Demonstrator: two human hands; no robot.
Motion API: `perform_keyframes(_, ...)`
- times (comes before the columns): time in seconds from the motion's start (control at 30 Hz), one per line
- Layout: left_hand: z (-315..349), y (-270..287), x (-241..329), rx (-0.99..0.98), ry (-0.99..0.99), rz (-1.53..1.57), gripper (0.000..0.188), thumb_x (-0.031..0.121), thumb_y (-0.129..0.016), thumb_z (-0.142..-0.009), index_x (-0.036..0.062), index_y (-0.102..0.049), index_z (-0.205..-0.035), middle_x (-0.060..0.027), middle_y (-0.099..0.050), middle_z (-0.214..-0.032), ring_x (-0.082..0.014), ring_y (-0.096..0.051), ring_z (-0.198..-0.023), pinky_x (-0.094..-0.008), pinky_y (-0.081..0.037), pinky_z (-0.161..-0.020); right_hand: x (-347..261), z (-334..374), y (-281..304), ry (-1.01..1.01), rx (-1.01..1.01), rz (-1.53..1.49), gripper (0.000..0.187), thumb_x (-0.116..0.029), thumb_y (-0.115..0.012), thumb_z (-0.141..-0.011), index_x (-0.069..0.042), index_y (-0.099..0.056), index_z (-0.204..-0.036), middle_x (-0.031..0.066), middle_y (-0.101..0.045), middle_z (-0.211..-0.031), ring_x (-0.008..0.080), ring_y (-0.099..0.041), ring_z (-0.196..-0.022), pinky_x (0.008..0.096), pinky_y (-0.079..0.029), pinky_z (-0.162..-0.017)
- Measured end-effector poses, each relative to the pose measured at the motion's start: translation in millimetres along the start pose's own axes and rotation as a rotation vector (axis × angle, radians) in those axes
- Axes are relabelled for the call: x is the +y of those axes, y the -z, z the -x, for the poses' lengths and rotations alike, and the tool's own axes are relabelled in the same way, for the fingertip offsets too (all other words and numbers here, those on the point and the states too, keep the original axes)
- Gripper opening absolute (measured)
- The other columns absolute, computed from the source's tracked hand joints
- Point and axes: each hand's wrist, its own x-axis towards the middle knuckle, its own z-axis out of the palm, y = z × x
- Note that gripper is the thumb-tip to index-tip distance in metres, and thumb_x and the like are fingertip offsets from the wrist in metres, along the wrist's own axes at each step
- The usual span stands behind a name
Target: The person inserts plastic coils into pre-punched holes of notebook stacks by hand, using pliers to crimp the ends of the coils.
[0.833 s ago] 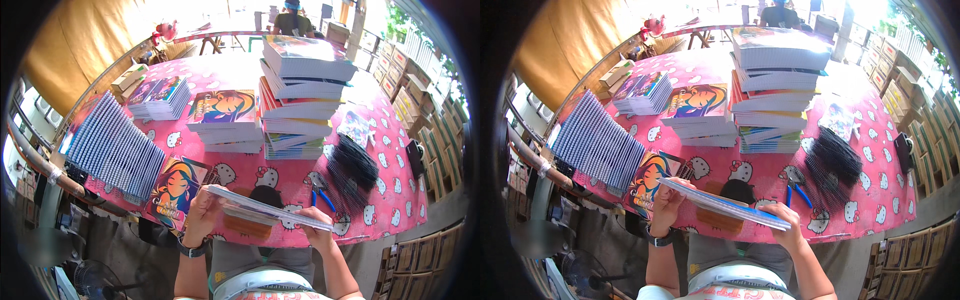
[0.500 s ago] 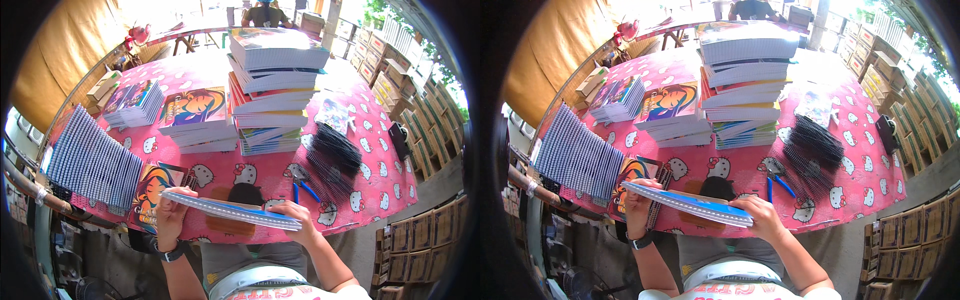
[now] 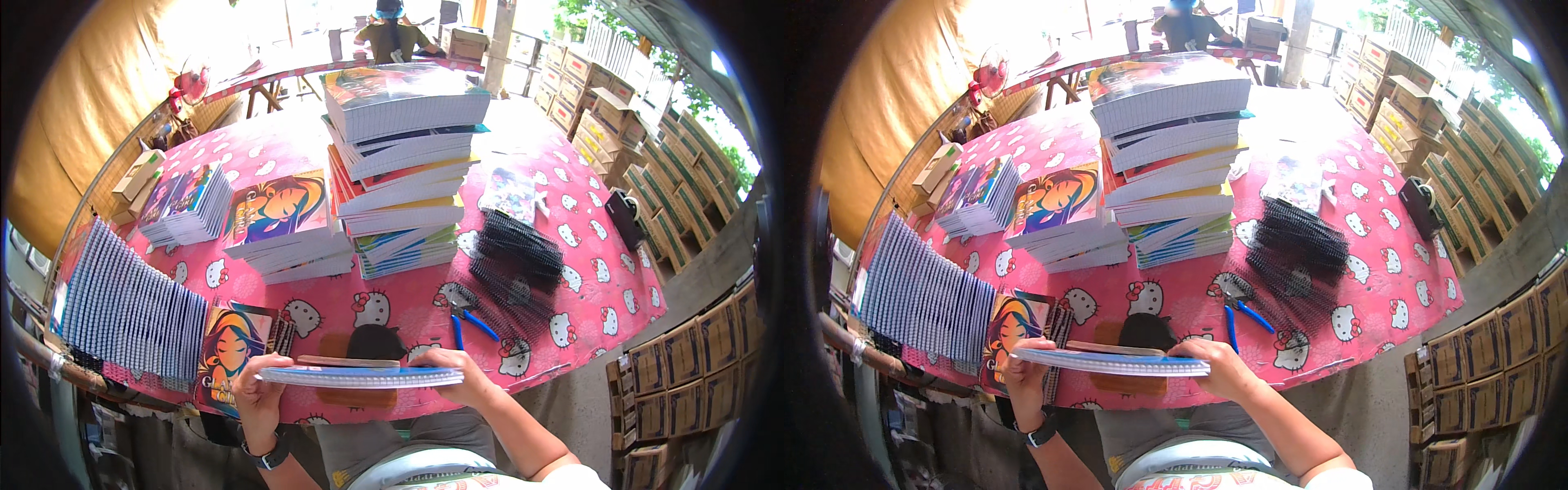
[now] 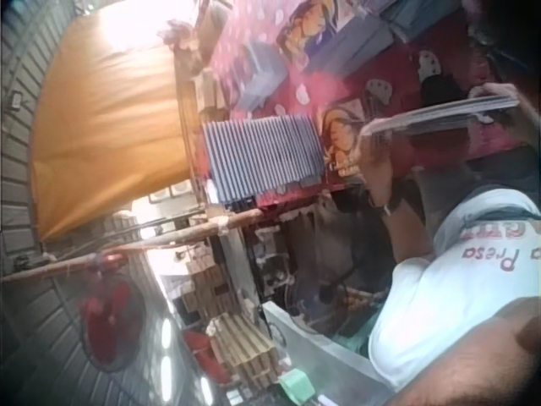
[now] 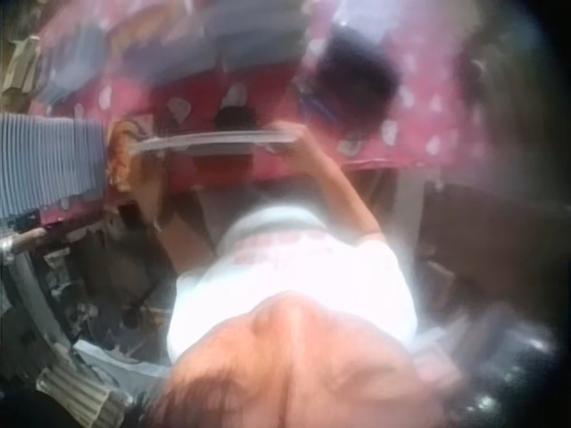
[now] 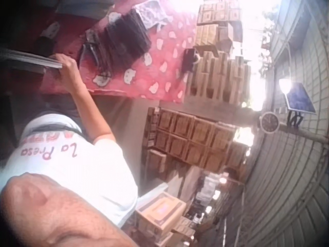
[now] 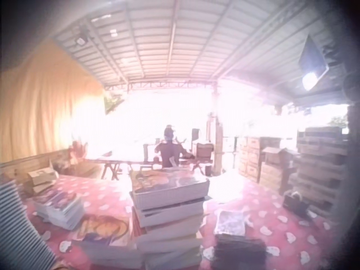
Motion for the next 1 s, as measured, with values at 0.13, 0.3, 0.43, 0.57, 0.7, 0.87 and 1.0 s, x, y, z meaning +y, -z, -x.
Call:
perform_keyframes(0.13,10.3,-36.1,-20.6,0.251,0.116,0.445,0.044,0.010,-0.072,-0.078,0.0034,-0.053,-0.118,-0.0100,-0.056,-0.117,-0.0174,-0.052,-0.110,-0.0322,-0.039,-0.097,41.3,19.5,-25.5,-0.101,-0.046,0.338,0.030,0.002,-0.062,-0.071,-0.004,-0.057,-0.099,0.0134,-0.059,-0.085,0.0319,-0.061,-0.084,0.0402,-0.051,-0.070)
perform_keyframes(0.3,19.4,-43.9,-73.2,0.146,0.233,0.368,0.061,0.020,-0.068,-0.082,0.0048,-0.041,-0.135,-0.0086,-0.051,-0.126,-0.0146,-0.048,-0.112,-0.0297,-0.037,-0.097,35.7,14.5,-28.7,-0.052,-0.187,0.345,0.033,-0.003,-0.065,-0.073,-0.004,-0.056,-0.104,0.0136,-0.060,-0.091,0.0318,-0.058,-0.093,0.0399,-0.051,-0.076)
perform_keyframes(0.43,-4.6,-37.7,-36.7,0.244,0.042,0.527,0.055,0.020,-0.067,-0.084,0.0040,-0.046,-0.131,-0.0079,-0.055,-0.118,-0.0118,-0.048,-0.106,-0.0278,-0.037,-0.093,56.2,1.5,33.7,-0.173,-0.030,0.244,0.022,-0.005,-0.066,-0.074,-0.005,-0.064,-0.096,0.0132,-0.064,-0.095,0.0317,-0.060,-0.089,0.0389,-0.050,-0.078)
perform_keyframes(0.57,-11.4,-56.3,-36.2,0.285,0.312,0.440,0.035,0.015,-0.065,-0.085,0.0028,-0.057,-0.117,-0.0046,-0.060,-0.104,-0.0076,-0.051,-0.091,-0.0226,-0.041,-0.081,112.9,1.5,72.1,-0.487,0.255,0.787,0.025,-0.016,-0.071,-0.074,-0.007,-0.064,-0.096,0.0117,-0.062,-0.097,0.0299,-0.057,-0.095,0.0384,-0.049,-0.081)
perform_keyframes(0.7,-15.5,-60.2,-38.0,0.343,0.325,0.534,0.023,0.013,-0.063,-0.086,0.0023,-0.061,-0.107,-0.0025,-0.060,-0.097,-0.0077,-0.053,-0.088,-0.0207,-0.041,-0.080,134.4,6.0,68.5,-0.491,0.240,0.638,0.024,-0.017,-0.073,-0.074,-0.004,-0.064,-0.091,0.0117,-0.062,-0.091,0.0289,-0.060,-0.089,0.0378,-0.049,-0.079)
perform_keyframes(0.87,-17.3,-67.4,-31.6,0.360,0.306,0.399,0.027,0.018,-0.056,-0.090,0.0011,-0.060,-0.110,-0.0056,-0.060,-0.106,-0.0125,-0.053,-0.102,-0.0253,-0.037,-0.092,125.8,3.2,76.7,-0.368,0.320,0.652,0.021,-0.014,-0.073,-0.075,0.000,-0.065,-0.089,0.0151,-0.064,-0.080,0.0269,-0.064,-0.073,0.0356,-0.050,-0.068)
perform_keyframes(1.0,-12.3,-77.5,-14.6,0.560,0.014,-0.326,0.055,0.040,-0.045,-0.096,0.0051,-0.042,-0.137,-0.0150,-0.043,-0.139,-0.0274,-0.038,-0.130,-0.0426,-0.017,-0.111,103.8,2.1,94.0,-0.419,0.337,0.591,0.015,-0.012,-0.064,-0.081,0.000,-0.064,-0.092,0.0174,-0.065,-0.091,0.0313,-0.064,-0.084,0.0395,-0.049,-0.076)
